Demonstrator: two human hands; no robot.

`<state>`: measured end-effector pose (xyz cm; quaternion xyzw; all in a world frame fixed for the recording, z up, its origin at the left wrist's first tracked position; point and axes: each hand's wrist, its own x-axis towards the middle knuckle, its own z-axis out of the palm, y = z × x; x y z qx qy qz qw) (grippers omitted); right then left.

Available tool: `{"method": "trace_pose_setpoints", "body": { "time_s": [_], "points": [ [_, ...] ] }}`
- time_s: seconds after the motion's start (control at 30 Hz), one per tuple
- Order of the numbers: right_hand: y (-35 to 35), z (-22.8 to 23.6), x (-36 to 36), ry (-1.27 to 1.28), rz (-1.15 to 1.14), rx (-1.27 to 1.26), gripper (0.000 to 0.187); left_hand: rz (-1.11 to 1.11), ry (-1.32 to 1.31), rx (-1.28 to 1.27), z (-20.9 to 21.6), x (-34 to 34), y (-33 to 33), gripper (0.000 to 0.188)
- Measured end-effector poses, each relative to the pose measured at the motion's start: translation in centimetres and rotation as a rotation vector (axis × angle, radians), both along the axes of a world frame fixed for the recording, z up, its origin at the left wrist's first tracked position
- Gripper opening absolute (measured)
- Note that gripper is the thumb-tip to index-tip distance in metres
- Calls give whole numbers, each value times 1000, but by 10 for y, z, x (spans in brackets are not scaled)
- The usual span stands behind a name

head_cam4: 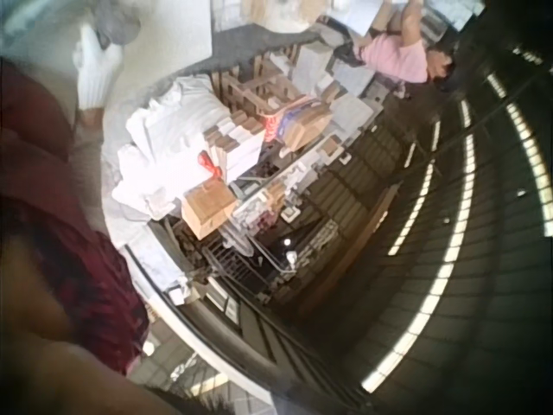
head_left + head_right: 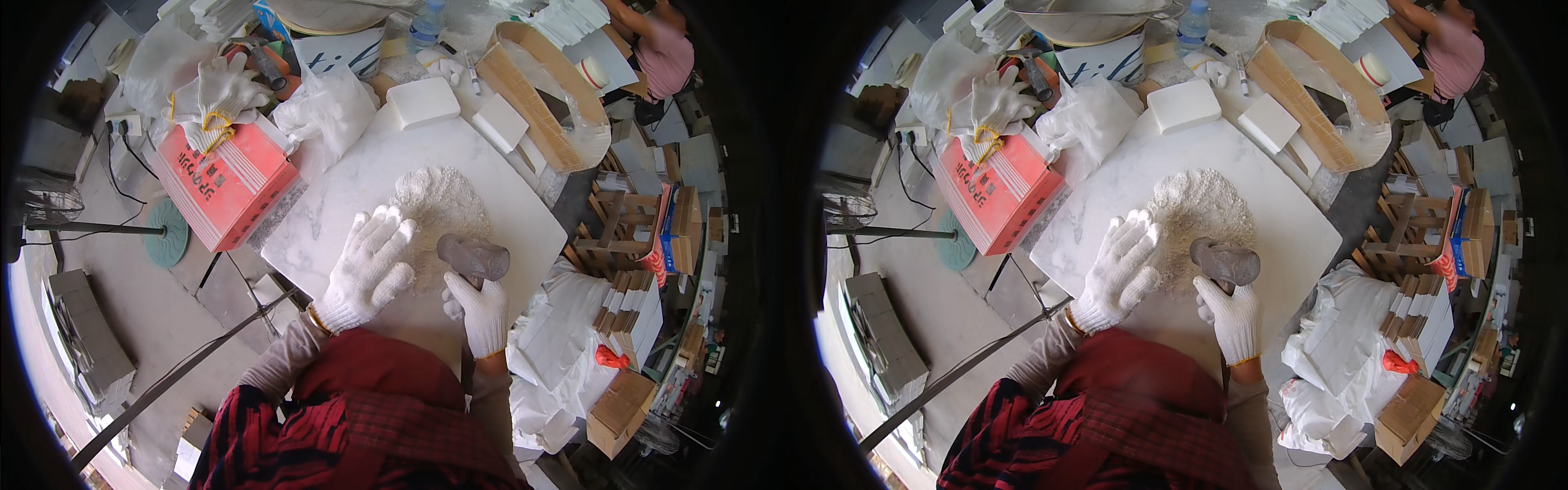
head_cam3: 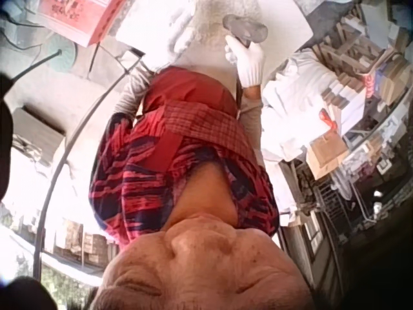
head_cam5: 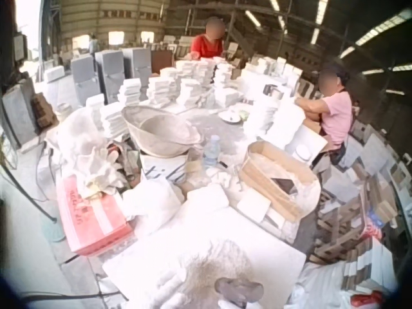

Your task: The person uses a hammer to crush a pile of white granular material on a white board. They repeatedly strike the material, occasionally spreading it with their gloved hands to continue the process.

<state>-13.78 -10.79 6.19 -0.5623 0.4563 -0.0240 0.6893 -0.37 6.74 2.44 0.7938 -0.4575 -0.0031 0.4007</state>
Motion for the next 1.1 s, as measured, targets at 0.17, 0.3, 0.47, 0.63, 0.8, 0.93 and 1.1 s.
{"method": "trace_pose_setpoints", "body": {
  "time_s": [0.17, 0.3, 0.47, 0.63, 0.8, 0.93, 1.1],
  "points": [
    [3, -1, -15, 16, -13, 17, 18, 604, -202, 320, -30, 13, 56, 66],
    [3, -2, -14, 20, 25, 9, 21, 454, -119, 499, -34, -14, 33, 79],
    [9, 5, -21, -11, -12, 16, 20, -170, 680, -143, -15, -20, 21, 71],
    [6, 11, -33, -50, -68, 21, 19, 17, 111, -42, -21, 15, 36, 78],
    [3, 8, -41, -49, -183, 100, 18, -465, -215, 339, -15, -16, 13, 87],
    [4, 10, -42, -52, -151, 16, 13, -326, -320, 284, -33, -28, -28, 90],
    [3, 17, -32, -19, -119, -12, 13, 41, -276, 278, -34, -8, -56, 98]
  ]
}}
